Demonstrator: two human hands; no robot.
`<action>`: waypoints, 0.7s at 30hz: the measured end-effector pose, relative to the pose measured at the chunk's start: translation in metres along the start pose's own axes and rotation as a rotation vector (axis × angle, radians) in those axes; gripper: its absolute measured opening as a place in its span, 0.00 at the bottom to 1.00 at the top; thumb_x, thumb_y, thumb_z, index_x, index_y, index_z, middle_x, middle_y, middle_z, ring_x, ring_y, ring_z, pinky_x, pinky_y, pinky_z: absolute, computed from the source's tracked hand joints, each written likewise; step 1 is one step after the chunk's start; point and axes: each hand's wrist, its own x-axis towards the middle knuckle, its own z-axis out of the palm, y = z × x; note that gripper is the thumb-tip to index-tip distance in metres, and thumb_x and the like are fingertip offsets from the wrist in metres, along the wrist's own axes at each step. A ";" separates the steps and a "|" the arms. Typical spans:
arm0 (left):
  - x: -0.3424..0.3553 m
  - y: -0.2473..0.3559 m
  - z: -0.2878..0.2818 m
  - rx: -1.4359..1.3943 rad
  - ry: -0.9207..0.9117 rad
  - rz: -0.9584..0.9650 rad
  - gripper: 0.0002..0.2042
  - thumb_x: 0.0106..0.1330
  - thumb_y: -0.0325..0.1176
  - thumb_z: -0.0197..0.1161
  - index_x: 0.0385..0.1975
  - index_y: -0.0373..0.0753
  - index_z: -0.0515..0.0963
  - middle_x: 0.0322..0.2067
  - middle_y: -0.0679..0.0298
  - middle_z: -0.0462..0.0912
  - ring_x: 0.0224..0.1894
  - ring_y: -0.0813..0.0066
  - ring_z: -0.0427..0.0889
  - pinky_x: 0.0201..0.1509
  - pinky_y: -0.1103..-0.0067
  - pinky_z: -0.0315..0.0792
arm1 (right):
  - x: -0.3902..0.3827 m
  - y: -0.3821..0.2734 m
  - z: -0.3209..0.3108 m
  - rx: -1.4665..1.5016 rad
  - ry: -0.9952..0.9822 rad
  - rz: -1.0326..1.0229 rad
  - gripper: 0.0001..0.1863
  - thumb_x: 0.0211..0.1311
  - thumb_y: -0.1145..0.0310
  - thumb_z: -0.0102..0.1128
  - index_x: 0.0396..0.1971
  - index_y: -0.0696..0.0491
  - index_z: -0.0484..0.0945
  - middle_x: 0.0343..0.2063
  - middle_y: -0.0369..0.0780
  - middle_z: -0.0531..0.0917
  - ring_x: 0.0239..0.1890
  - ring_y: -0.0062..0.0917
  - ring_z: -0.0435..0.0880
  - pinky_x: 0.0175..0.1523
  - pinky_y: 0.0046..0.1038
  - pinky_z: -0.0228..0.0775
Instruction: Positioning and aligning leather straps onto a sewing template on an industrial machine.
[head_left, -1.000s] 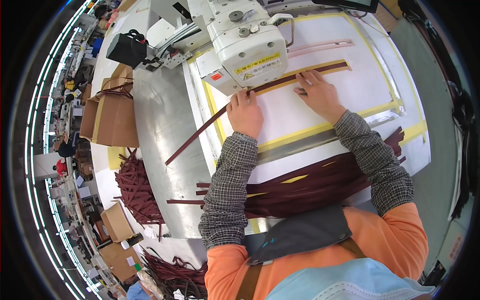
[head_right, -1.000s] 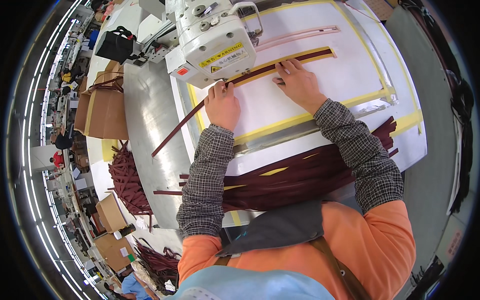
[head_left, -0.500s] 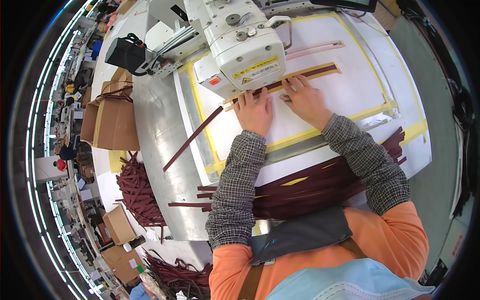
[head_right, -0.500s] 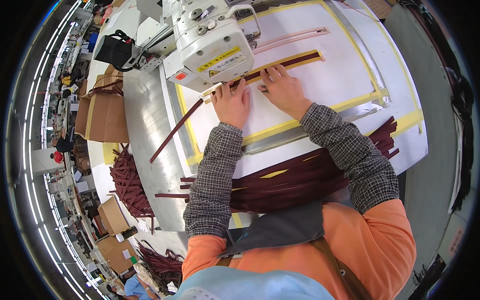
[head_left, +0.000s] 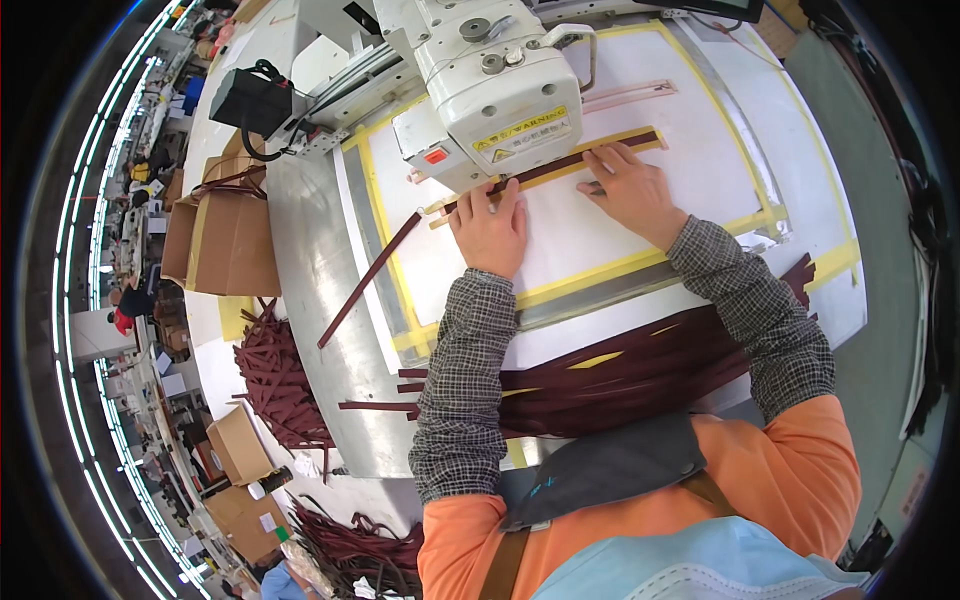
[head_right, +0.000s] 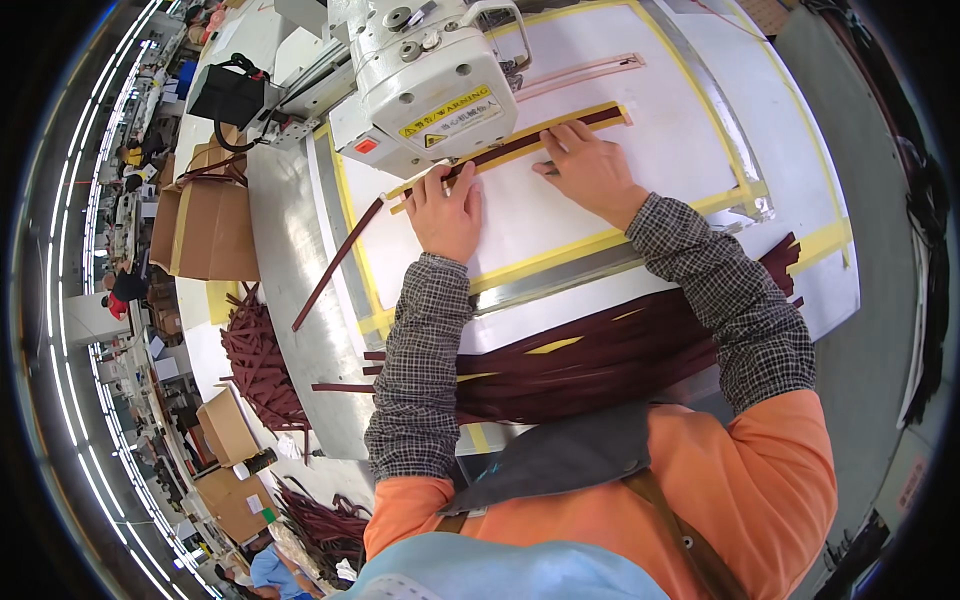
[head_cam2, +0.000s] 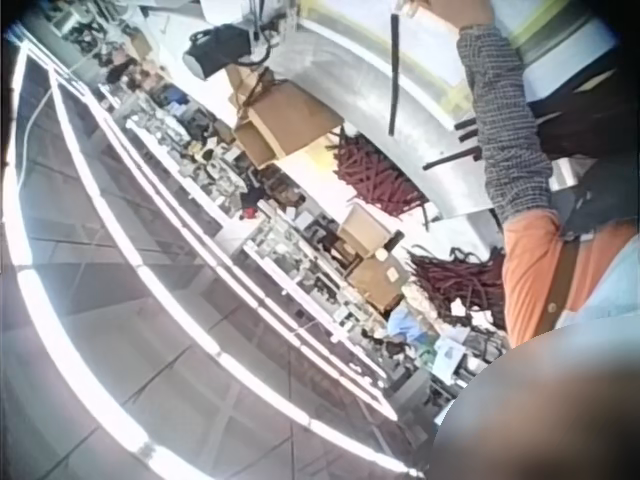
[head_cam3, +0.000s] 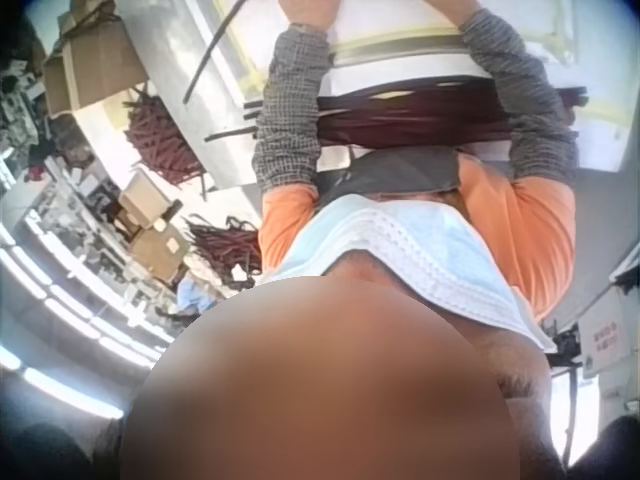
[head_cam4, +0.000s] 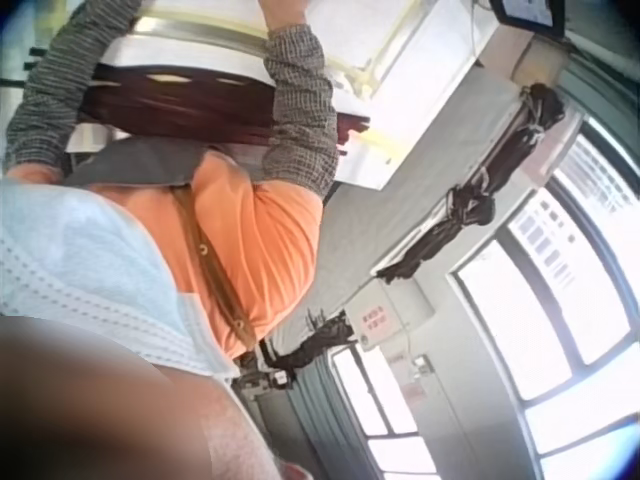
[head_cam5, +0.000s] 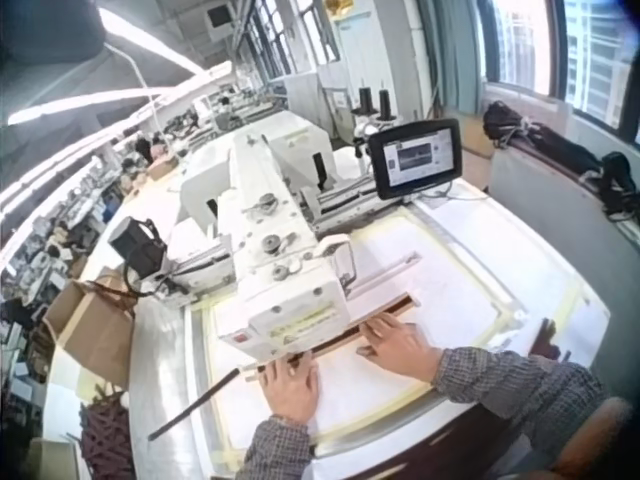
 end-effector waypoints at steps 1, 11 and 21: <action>0.000 -0.003 -0.002 0.003 0.009 0.005 0.17 0.67 0.40 0.68 0.56 0.54 0.87 0.53 0.60 0.79 0.57 0.58 0.76 0.62 0.59 0.67 | -0.002 0.007 -0.002 -0.032 0.016 -0.010 0.27 0.65 0.49 0.67 0.53 0.58 0.84 0.53 0.39 0.83 0.59 0.29 0.82 0.48 0.31 0.85; -0.003 -0.022 -0.009 0.069 -0.025 0.035 0.18 0.65 0.38 0.68 0.56 0.50 0.85 0.52 0.60 0.80 0.57 0.58 0.77 0.58 0.59 0.69 | -0.004 0.010 -0.002 -0.007 0.043 0.046 0.24 0.65 0.52 0.68 0.53 0.54 0.84 0.53 0.38 0.83 0.60 0.31 0.81 0.51 0.34 0.84; 0.014 0.019 0.013 -0.026 0.003 0.043 0.17 0.68 0.42 0.67 0.55 0.50 0.86 0.49 0.62 0.81 0.55 0.57 0.77 0.55 0.59 0.73 | 0.004 -0.019 0.005 0.002 0.036 0.047 0.25 0.62 0.53 0.70 0.52 0.56 0.84 0.54 0.39 0.83 0.61 0.31 0.80 0.50 0.33 0.85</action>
